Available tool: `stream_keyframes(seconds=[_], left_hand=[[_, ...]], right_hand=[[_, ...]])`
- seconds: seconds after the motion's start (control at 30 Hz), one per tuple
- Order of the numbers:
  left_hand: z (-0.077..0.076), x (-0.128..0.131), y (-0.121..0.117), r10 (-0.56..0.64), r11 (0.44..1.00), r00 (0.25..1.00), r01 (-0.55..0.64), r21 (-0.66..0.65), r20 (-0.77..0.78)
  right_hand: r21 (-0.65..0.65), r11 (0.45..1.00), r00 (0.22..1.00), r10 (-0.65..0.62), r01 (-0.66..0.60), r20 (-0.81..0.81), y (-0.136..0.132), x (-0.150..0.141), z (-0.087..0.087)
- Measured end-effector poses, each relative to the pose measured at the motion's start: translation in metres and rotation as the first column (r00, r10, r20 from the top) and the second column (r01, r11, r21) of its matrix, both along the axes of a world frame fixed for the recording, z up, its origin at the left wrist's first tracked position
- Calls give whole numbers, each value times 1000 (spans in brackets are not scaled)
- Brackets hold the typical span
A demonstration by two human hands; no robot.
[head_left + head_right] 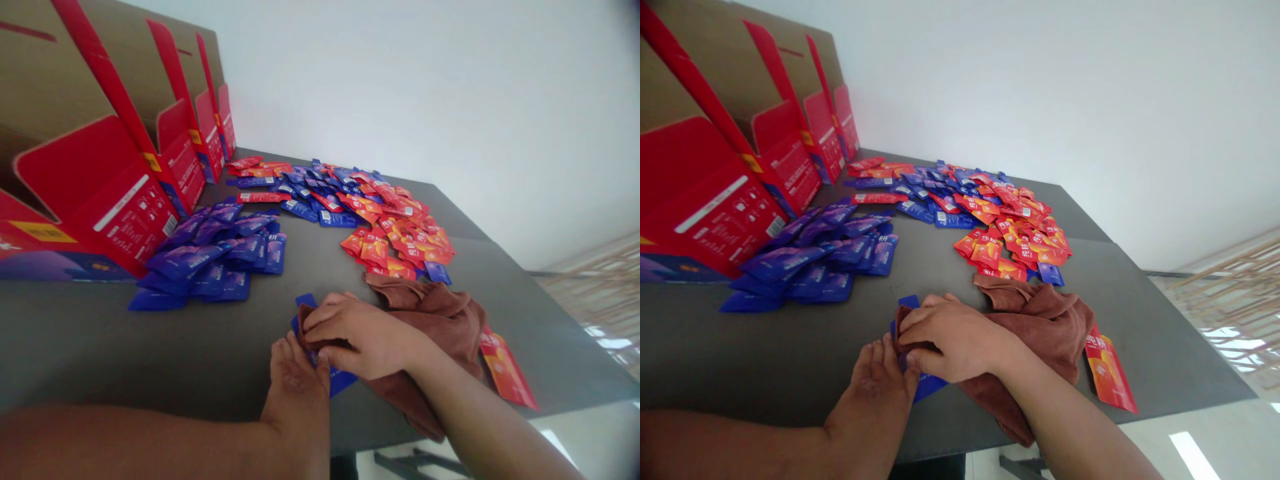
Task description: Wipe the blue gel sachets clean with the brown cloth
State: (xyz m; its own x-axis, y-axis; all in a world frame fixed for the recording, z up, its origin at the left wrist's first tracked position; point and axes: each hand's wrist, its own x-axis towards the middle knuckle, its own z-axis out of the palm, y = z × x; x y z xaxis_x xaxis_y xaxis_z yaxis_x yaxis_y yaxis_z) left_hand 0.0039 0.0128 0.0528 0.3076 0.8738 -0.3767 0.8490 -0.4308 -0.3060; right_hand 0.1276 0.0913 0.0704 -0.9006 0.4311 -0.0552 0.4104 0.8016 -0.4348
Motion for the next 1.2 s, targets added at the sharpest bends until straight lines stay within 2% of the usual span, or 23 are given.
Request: stream_keyframes(seconds=[0.13, 0.33, 0.4, 0.5, 0.57, 0.73, 0.87, 1.03, 1.2], left_hand=[[-2, 1, -1, -3, 998, 998, 6, 60, -55], [-8, 1, -2, 5, 995, 997, 3, 102, -77], [-8, 1, -3, 7, 996, 998, -1, 93, -66], [-5, 1, -3, -4, 999, 999, 6, 40, -51], [-3, 1, -2, -15, 1000, 999, 15, 11, -44], [0, -1, 1, -15, 1000, 1000, 15, -18, -18], [5, -12, 5, -19, 998, 999, 22, -58, 47], [13, -24, 10, 20, 992, 995, -9, -123, 95], [14, -23, 15, 25, 980, 995, -5, -199, 94]], right_hand=[[45, 988, 988, -148, 146, 42, 2, 2, 0], [124, 955, 959, -277, 269, 53, 3, 3, 0], [112, 969, 973, -227, 222, 32, 2, 2, -1], [25, 1000, 1000, -9, 10, -16, 2, 0, -2], [0, 999, 998, 54, -54, -28, 1, -1, -2], [14, 1000, 1000, 2, -2, 9, -2, -3, 1], [12, 997, 995, -79, 78, 59, -2, 2, 6], [-59, 997, 995, -51, 56, 81, -6, 9, 12], [-43, 996, 992, -73, 78, 98, -16, 8, 9]])
